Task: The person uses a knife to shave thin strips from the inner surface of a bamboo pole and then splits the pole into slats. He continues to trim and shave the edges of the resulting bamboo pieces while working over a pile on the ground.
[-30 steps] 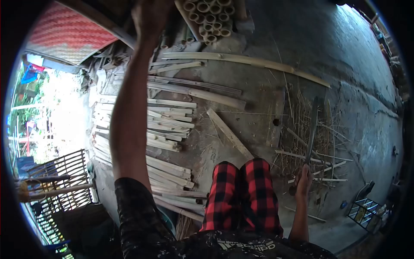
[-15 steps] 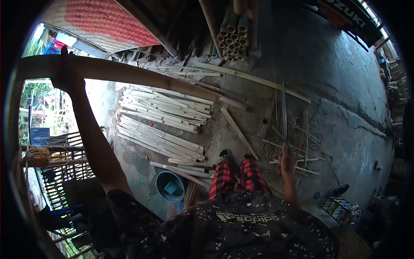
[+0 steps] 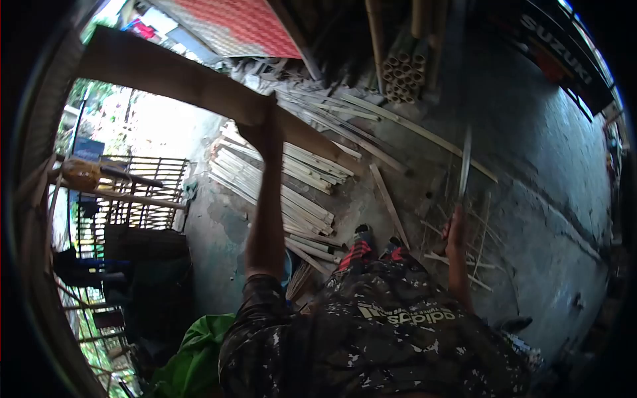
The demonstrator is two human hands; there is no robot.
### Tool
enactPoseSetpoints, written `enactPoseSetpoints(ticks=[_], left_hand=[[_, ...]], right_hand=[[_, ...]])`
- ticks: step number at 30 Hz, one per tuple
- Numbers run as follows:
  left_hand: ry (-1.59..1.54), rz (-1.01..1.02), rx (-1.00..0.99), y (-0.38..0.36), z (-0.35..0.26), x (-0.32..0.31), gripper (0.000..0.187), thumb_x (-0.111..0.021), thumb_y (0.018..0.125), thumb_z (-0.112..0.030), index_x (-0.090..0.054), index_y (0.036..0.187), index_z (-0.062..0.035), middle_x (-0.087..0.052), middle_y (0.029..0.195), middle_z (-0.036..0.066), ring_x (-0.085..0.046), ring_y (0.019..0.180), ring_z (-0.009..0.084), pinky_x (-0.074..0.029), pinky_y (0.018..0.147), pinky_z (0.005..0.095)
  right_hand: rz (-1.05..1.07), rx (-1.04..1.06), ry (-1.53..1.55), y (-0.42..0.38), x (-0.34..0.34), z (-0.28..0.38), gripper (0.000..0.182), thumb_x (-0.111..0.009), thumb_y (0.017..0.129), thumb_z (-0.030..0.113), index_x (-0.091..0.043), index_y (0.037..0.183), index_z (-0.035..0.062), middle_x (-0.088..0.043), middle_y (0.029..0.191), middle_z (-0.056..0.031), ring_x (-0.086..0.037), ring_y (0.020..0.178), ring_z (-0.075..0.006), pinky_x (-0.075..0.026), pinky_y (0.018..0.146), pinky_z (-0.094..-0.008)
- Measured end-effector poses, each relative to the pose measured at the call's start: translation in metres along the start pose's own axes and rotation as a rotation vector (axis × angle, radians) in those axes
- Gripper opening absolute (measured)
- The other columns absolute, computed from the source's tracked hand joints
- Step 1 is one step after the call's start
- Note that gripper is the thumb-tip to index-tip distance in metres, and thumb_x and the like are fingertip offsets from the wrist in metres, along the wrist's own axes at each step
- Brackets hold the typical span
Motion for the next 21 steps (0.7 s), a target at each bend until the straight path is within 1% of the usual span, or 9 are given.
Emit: enactPoseSetpoints(ticks=[1,2,3,4,7,11,14,17,21], left_hand=[[-0.128,0.013,0.155,-0.02,0.009,-0.008,0.043,-0.087,0.072,-0.01,-0.063,0.106,0.0038,-0.068,0.097,0.011,-0.063,0.089,0.0207,-0.051,0.083,0.0354],[-0.1,0.105,0.26,-0.038,0.023,-0.016,0.041,-0.087,0.073,-0.012,-0.063,0.103,0.0018,-0.068,0.095,0.01,-0.064,0.087,0.0203,-0.052,0.08,0.0351],[-0.109,0.221,0.424,-0.051,0.0,-0.025,0.039,-0.087,0.074,-0.014,-0.062,0.1,0.0013,-0.068,0.092,0.01,-0.065,0.084,0.0198,-0.053,0.077,0.0348],[-0.147,0.301,0.526,-0.07,0.011,-0.033,0.041,-0.087,0.075,-0.016,-0.061,0.101,0.0022,-0.068,0.092,0.01,-0.066,0.084,0.0198,-0.053,0.077,0.0351],[-0.119,0.448,0.557,-0.103,0.018,-0.041,0.038,-0.083,0.078,-0.015,-0.062,0.105,0.0005,-0.069,0.091,0.009,-0.066,0.083,0.0188,-0.053,0.076,0.035],[-0.107,0.466,0.502,-0.123,0.021,-0.033,0.041,-0.085,0.077,-0.02,-0.063,0.103,0.0027,-0.07,0.091,0.012,-0.067,0.083,0.0217,-0.054,0.076,0.0363],[-0.093,0.453,0.466,-0.14,0.036,-0.027,0.043,-0.083,0.078,-0.022,-0.063,0.105,0.0032,-0.071,0.092,0.014,-0.069,0.084,0.025,-0.055,0.076,0.0383],[0.013,0.417,0.408,-0.146,0.015,-0.018,0.041,-0.083,0.079,-0.022,-0.063,0.105,0.0031,-0.071,0.091,0.014,-0.07,0.083,0.0256,-0.055,0.077,0.0392],[-0.028,0.48,0.437,-0.17,0.011,-0.024,0.038,-0.083,0.079,-0.022,-0.066,0.103,0.0017,-0.072,0.09,0.013,-0.07,0.083,0.0228,-0.055,0.076,0.0383]], right_hand=[[0.004,-0.007,0.005,-0.004,-0.003,0.001,0.05,-0.053,0.1,0.054,-0.046,0.071,0.0134,-0.04,0.051,0.0018,-0.037,0.038,-0.0096,-0.029,0.038,-0.0289],[-0.004,-0.01,0.012,-0.007,-0.004,0.011,0.049,-0.052,0.101,0.053,-0.046,0.071,0.0136,-0.04,0.052,0.0017,-0.036,0.038,-0.0095,-0.029,0.039,-0.0288],[0.005,0.01,0.008,-0.011,-0.012,0.025,0.049,-0.052,0.101,0.052,-0.046,0.071,0.0135,-0.04,0.052,0.0019,-0.036,0.038,-0.0093,-0.03,0.039,-0.0284],[0.0,0.026,0.004,-0.023,-0.017,0.04,0.049,-0.052,0.101,0.052,-0.046,0.072,0.0135,-0.04,0.052,0.002,-0.037,0.038,-0.0092,-0.03,0.039,-0.0281],[0.039,0.106,0.013,-0.048,-0.035,0.08,0.047,-0.053,0.102,0.049,-0.046,0.072,0.0133,-0.04,0.053,0.0027,-0.037,0.039,-0.0083,-0.031,0.039,-0.0272],[0.214,0.322,-0.081,-0.06,-0.062,0.128,0.044,-0.051,0.102,0.049,-0.054,0.083,0.01,-0.042,0.053,0.0028,-0.039,0.042,-0.007,-0.032,0.041,-0.0259],[0.282,0.418,-0.05,-0.086,-0.091,0.175,0.037,-0.054,0.103,0.042,-0.057,0.087,0.0086,-0.043,0.057,0.0042,-0.039,0.044,-0.0052,-0.032,0.041,-0.0245],[0.386,0.458,-0.005,-0.117,-0.121,0.215,0.037,-0.053,0.103,0.041,-0.06,0.093,0.0058,-0.046,0.059,0.0039,-0.041,0.046,-0.0047,-0.032,0.042,-0.0234],[0.505,0.533,-0.014,-0.156,-0.149,0.254,0.036,-0.053,0.103,0.039,-0.059,0.092,0.0052,-0.048,0.063,0.0033,-0.043,0.049,-0.004,-0.033,0.044,-0.0226]])
Point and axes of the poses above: each hand's wrist, its own y-axis towards the middle knuckle, its own x-axis out of the back of the hand, z = x × y, the point moved 10 cm from there along y, towards the middle knuckle
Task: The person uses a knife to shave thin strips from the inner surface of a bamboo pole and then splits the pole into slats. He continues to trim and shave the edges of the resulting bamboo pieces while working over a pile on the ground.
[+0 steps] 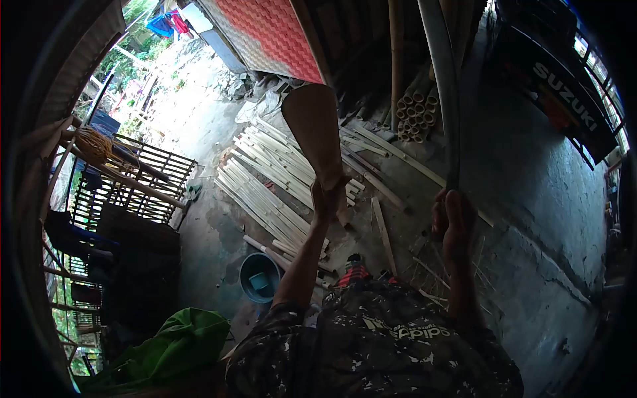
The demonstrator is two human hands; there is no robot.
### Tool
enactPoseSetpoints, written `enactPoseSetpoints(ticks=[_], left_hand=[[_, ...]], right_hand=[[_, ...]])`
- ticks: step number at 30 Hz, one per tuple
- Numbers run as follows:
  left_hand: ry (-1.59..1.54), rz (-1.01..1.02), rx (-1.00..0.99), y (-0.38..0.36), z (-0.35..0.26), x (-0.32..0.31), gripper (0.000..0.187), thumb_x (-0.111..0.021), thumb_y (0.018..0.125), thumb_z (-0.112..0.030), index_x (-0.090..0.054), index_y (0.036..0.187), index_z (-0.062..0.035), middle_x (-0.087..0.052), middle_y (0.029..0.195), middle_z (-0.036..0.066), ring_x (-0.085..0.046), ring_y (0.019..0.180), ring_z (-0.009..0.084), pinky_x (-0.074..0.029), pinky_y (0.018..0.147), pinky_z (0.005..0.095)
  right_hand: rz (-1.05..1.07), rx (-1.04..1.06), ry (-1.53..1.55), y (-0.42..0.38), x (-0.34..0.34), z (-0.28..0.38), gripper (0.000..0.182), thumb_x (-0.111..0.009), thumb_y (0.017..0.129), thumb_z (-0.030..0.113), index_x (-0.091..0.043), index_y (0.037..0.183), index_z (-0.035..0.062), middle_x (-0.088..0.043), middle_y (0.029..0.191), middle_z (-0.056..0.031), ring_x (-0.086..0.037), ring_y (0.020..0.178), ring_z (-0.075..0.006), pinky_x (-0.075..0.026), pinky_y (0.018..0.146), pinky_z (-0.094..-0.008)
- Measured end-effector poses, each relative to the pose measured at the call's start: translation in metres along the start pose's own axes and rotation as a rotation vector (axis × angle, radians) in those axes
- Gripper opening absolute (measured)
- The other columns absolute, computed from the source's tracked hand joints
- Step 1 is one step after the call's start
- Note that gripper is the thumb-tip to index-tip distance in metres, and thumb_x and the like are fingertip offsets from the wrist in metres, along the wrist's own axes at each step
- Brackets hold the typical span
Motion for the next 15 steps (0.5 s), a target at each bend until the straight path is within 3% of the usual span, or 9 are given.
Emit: enactPoseSetpoints(ticks=[8,15], left_hand=[[0.051,0.104,-0.107,-0.017,-0.028,-0.019,0.024,-0.081,0.082,-0.019,-0.072,0.096,-0.0016,-0.073,0.082,0.011,-0.07,0.075,0.0191,-0.054,0.069,0.0351],[-0.027,0.153,-0.035,-0.012,-0.016,-0.027,0.021,-0.08,0.079,-0.017,-0.073,0.09,0.0,-0.074,0.091,0.013,-0.073,0.081,0.0224,-0.056,0.074,0.0354]], right_hand=[[0.269,0.113,0.059,-0.006,-0.06,0.056,0.024,-0.057,0.102,0.027,-0.058,0.093,0.0042,-0.05,0.066,0.0043,-0.044,0.056,-0.0016,-0.034,0.049,-0.0212],[0.233,0.225,0.013,-0.002,-0.065,0.087,0.024,-0.06,0.101,0.027,-0.059,0.099,0.0026,-0.052,0.067,0.0046,-0.045,0.059,-0.0009,-0.034,0.051,-0.0212]])
Point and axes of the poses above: each hand's wrist, its own y-axis towards the middle knuckle, its own x-axis out of the back of the hand, z = x × y, the point moved 10 cm from there along y, towards the middle knuckle
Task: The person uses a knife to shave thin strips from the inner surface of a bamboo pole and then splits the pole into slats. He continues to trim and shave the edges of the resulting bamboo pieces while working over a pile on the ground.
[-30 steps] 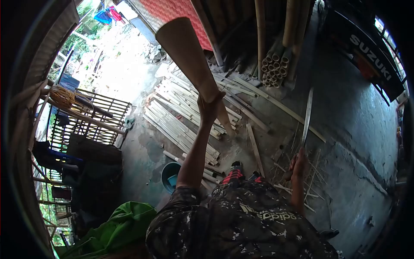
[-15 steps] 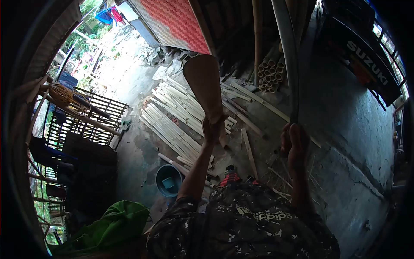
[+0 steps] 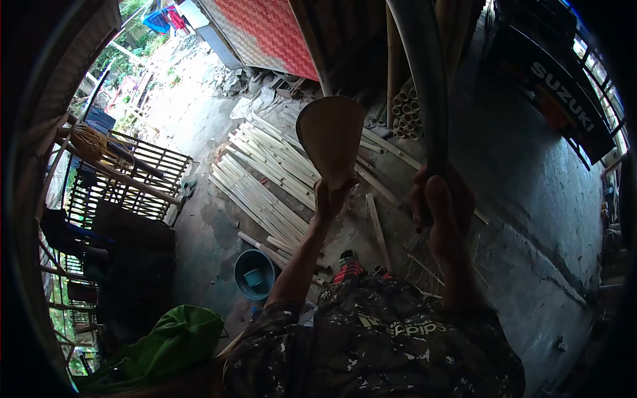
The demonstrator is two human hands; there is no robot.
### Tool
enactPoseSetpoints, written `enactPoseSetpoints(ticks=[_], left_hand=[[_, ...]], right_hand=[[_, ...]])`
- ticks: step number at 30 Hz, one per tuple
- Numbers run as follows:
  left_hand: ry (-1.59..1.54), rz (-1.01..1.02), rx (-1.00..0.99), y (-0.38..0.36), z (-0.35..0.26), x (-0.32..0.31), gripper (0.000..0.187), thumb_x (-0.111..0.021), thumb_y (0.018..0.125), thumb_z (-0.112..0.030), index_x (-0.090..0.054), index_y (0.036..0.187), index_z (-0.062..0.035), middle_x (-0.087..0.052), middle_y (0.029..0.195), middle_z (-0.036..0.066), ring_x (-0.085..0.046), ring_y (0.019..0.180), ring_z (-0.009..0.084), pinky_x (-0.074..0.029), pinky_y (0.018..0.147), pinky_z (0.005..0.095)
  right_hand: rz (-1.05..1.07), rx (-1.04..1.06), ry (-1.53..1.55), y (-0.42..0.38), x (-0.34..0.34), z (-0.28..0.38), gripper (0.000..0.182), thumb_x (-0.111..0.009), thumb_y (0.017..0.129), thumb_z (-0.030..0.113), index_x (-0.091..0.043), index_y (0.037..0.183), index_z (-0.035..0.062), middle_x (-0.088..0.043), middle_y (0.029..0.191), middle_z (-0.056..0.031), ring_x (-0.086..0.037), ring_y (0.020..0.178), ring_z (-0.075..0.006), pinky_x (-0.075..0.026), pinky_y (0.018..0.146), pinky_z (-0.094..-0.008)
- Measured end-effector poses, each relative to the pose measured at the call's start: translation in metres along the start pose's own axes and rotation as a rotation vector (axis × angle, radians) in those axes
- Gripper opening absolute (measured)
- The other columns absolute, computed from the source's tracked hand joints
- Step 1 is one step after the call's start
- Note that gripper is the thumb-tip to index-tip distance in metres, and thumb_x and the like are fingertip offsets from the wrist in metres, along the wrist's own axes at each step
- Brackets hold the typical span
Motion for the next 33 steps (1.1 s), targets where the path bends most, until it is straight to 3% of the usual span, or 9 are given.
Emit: enactPoseSetpoints(ticks=[5,9,12,14,18,22,24,27,33], left_hand=[[0.049,0.03,-0.118,-0.008,0.024,-0.019,0.021,-0.078,0.084,-0.018,-0.073,0.096,-0.0009,-0.074,0.084,0.01,-0.072,0.077,0.02,-0.055,0.07,0.0341],[0.08,0.065,-0.262,-0.016,0.006,-0.027,0.028,-0.079,0.086,-0.019,-0.071,0.107,-0.0024,-0.074,0.088,0.009,-0.073,0.081,0.0201,-0.055,0.071,0.0341],[0.012,0.199,-0.118,-0.011,0.016,-0.033,0.063,-0.084,0.08,-0.026,-0.057,0.133,-0.0039,-0.068,0.117,0.017,-0.067,0.109,0.0273,-0.053,0.092,0.0395],[0.086,0.29,-0.219,-0.017,0.005,-0.017,0.086,-0.085,0.077,-0.034,-0.041,0.145,-0.0038,-0.054,0.136,0.022,-0.053,0.128,0.0326,-0.042,0.105,0.0439],[-0.164,0.292,-0.244,-0.011,-0.077,0.049,0.108,-0.083,0.074,-0.047,-0.025,0.153,-0.0016,-0.031,0.157,0.025,-0.026,0.148,0.0386,-0.022,0.121,0.0492],[-0.119,0.201,-0.432,0.005,-0.153,0.085,0.076,-0.07,0.09,-0.033,-0.033,0.149,-0.0011,-0.052,0.141,0.023,-0.051,0.131,0.0365,-0.04,0.108,0.0466],[-0.306,0.153,-0.446,0.012,-0.157,0.082,0.059,-0.065,0.094,-0.021,-0.041,0.143,-0.0003,-0.062,0.128,0.021,-0.063,0.118,0.0342,-0.049,0.097,0.0432],[-0.045,0.006,-0.519,0.019,-0.159,0.084,0.038,-0.064,0.093,-0.006,-0.053,0.129,0.0007,-0.069,0.108,0.018,-0.071,0.099,0.0285,-0.055,0.082,0.0374],[-0.281,-0.005,-0.387,0.013,-0.156,0.067,0.026,-0.069,0.085,0.001,-0.059,0.11,0.0015,-0.071,0.088,0.013,-0.074,0.083,0.0228,-0.055,0.07,0.032]], right_hand=[[0.067,0.182,-0.343,0.015,-0.02,0.019,0.035,-0.074,0.091,0.023,-0.063,0.118,0.002,-0.049,0.064,0.0067,-0.044,0.055,-0.0001,-0.031,0.049,-0.0208],[0.052,0.064,-0.375,0.031,-0.037,0.003,0.035,-0.08,0.083,0.014,-0.068,0.114,0.0012,-0.062,0.07,0.0026,-0.058,0.065,-0.0027,-0.044,0.056,-0.0231],[0.026,0.048,-0.439,0.041,-0.042,-0.014,0.029,-0.079,0.083,0.015,-0.071,0.107,-0.0001,-0.071,0.079,-0.0034,-0.066,0.075,-0.0069,-0.052,0.064,-0.0258],[0.015,0.063,-0.419,0.044,-0.046,-0.013,0.026,-0.079,0.084,0.015,-0.072,0.103,-0.0007,-0.074,0.085,-0.0069,-0.069,0.081,-0.0093,-0.054,0.069,-0.0273],[-0.026,0.147,-0.348,0.05,-0.066,-0.007,0.023,-0.079,0.085,0.018,-0.066,0.085,-0.0012,-0.058,0.06,0.0023,-0.053,0.058,-0.0009,-0.041,0.049,-0.0225],[0.035,0.171,-0.319,0.055,-0.096,-0.015,0.022,-0.079,0.085,0.017,-0.067,0.09,-0.0009,-0.058,0.06,0.0027,-0.053,0.058,-0.0013,-0.041,0.05,-0.0223],[0.065,0.183,-0.316,0.055,-0.111,-0.016,0.023,-0.079,0.086,0.017,-0.067,0.095,-0.0007,-0.057,0.062,0.0029,-0.054,0.06,-0.0018,-0.041,0.051,-0.0222],[0.086,0.209,-0.295,0.051,-0.119,-0.017,0.027,-0.078,0.086,0.017,-0.066,0.102,-0.0008,-0.056,0.064,0.0034,-0.054,0.061,-0.0023,-0.042,0.052,-0.0221],[0.024,0.042,-0.033,0.019,-0.07,-0.032,0.035,-0.067,0.096,0.031,-0.064,0.107,-0.0017,-0.05,0.063,0.0031,-0.045,0.054,-0.0024,-0.035,0.05,-0.0218]])
Point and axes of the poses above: each hand's wrist, its own y-axis towards the middle knuckle, its own x-axis out of the back of the hand, z = x × y, the point moved 10 cm from there along y, towards the middle knuckle
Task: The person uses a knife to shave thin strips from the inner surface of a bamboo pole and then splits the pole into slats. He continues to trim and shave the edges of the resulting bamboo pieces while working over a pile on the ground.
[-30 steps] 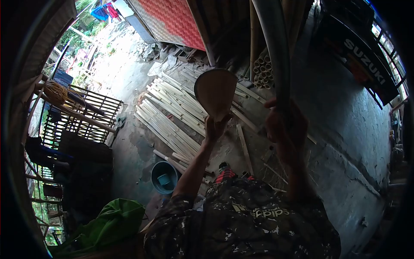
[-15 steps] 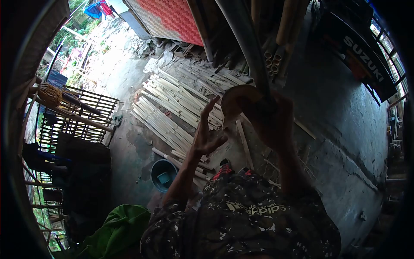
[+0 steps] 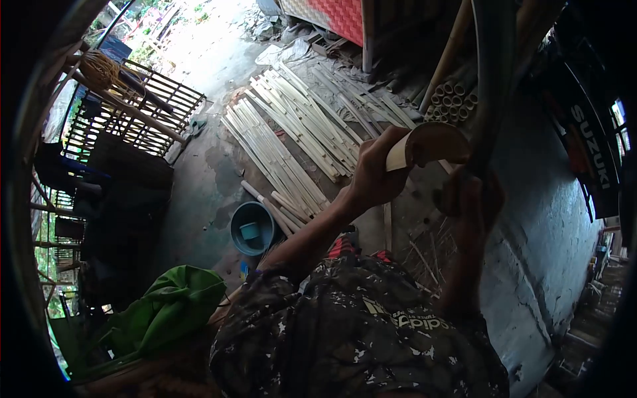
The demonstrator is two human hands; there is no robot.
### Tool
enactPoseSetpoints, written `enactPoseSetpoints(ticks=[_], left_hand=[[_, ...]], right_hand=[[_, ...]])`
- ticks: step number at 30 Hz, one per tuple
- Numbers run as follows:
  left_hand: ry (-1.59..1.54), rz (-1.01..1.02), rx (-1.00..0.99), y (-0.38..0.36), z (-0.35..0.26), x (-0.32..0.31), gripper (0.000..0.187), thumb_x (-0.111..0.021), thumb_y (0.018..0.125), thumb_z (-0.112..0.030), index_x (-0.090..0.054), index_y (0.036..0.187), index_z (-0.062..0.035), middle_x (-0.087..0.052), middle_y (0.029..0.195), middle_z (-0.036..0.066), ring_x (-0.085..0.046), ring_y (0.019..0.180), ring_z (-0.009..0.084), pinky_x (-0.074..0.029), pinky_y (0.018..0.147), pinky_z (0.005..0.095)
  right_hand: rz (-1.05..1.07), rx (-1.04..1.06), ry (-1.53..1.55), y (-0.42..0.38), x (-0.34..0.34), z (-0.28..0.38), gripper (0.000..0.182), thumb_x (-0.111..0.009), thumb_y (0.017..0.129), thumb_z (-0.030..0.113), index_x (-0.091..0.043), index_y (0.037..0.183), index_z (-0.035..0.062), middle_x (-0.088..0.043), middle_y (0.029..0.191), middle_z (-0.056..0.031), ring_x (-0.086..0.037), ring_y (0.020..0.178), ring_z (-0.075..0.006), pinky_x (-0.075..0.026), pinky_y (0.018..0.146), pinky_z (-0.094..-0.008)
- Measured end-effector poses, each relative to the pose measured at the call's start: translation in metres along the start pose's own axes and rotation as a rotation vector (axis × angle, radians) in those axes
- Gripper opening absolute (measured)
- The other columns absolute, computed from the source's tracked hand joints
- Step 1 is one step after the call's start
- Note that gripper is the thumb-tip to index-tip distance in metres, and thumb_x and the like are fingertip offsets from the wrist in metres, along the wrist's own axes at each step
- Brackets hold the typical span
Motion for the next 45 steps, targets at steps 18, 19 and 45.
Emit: enactPoseSetpoints(ticks=[18,19,45], left_hand=[[0.18,-0.195,-0.168,-0.06,-0.036,-0.078,0.019,-0.068,0.084,-0.001,-0.063,0.103,0.0011,-0.07,0.079,0.014,-0.073,0.07,0.023,-0.056,0.063,0.0319],[0.16,-0.211,-0.169,-0.063,-0.035,-0.079,0.018,-0.067,0.086,-0.002,-0.063,0.103,0.0013,-0.071,0.079,0.014,-0.073,0.07,0.0226,-0.056,0.063,0.0318],[0.094,-0.359,-0.004,-0.125,0.019,-0.069,0.018,-0.063,0.091,-0.008,-0.067,0.102,0.0052,-0.073,0.083,0.011,-0.073,0.073,0.0193,-0.056,0.065,0.0301]], right_hand=[[-0.018,0.057,-0.116,-0.097,0.111,0.035,0.019,-0.05,0.101,0.017,-0.058,0.104,-0.0006,-0.053,0.064,-0.0011,-0.047,0.053,-0.0056,-0.035,0.049,-0.0222],[-0.018,0.062,-0.124,-0.102,0.114,0.037,0.018,-0.05,0.101,0.015,-0.058,0.104,-0.0008,-0.053,0.063,-0.0013,-0.048,0.052,-0.0056,-0.035,0.048,-0.0225],[0.307,0.102,-0.478,-0.154,0.09,0.067,0.007,-0.059,0.094,0.003,-0.056,0.097,-0.0012,-0.056,0.063,-0.0148,-0.058,0.051,-0.0324,-0.043,0.049,-0.0412]])
Point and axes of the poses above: each hand's wrist, its own y-axis towards the middle knuckle, its own x-axis out of the back of the hand, z = x × y, the point moved 10 cm from there along y, towards the middle knuckle
